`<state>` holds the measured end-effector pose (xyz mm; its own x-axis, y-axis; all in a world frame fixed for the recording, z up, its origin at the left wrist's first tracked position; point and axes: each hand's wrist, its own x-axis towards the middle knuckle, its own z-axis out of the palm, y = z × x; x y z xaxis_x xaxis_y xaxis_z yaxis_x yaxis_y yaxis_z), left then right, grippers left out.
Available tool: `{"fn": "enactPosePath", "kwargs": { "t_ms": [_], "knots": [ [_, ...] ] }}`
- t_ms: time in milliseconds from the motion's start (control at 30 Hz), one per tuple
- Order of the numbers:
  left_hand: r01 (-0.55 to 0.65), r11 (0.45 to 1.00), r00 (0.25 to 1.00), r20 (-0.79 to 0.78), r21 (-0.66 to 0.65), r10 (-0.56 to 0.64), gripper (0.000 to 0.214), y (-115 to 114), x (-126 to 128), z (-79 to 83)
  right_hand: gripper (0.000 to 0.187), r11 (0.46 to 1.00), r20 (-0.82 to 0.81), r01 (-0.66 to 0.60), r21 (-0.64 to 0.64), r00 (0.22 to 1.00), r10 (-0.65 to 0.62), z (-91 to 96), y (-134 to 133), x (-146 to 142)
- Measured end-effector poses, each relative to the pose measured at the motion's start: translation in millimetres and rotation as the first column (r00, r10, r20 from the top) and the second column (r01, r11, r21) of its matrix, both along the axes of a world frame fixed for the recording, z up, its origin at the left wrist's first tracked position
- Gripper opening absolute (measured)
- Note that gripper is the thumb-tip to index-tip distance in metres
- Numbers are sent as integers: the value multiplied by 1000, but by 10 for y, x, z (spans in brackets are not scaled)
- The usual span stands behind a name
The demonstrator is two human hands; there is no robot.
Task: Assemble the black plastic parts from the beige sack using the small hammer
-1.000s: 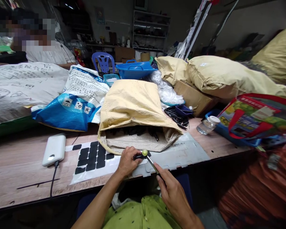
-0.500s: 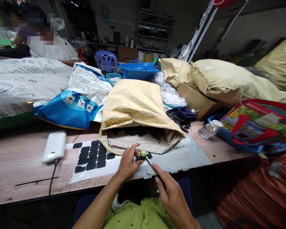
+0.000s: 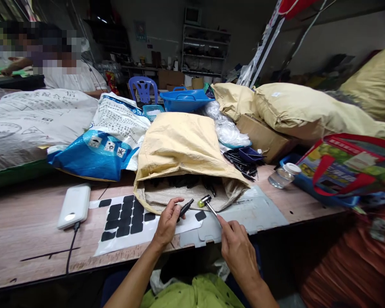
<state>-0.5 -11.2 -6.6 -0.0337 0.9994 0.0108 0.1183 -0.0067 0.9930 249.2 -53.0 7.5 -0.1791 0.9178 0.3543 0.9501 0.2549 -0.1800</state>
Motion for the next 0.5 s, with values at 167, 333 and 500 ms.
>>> {"fn": "enactPosePath", "kwargs": {
  "t_ms": [167,333,500],
  "knots": [
    [-1,1000,1000,-15,-17,0,46,-5,11,-4,54,1000,20,12,6,1000,-12,-14,-10,-7],
    [21,1000,999,-29,-5,-21,45,1,10,-58,50,1000,30,29,-3,999,-29,41,22,-11],
    [66,992,995,-80,106,-58,34,12,11,-21,28,999,25,8,-52,1000,-7,174,203,6]
  ]
}}
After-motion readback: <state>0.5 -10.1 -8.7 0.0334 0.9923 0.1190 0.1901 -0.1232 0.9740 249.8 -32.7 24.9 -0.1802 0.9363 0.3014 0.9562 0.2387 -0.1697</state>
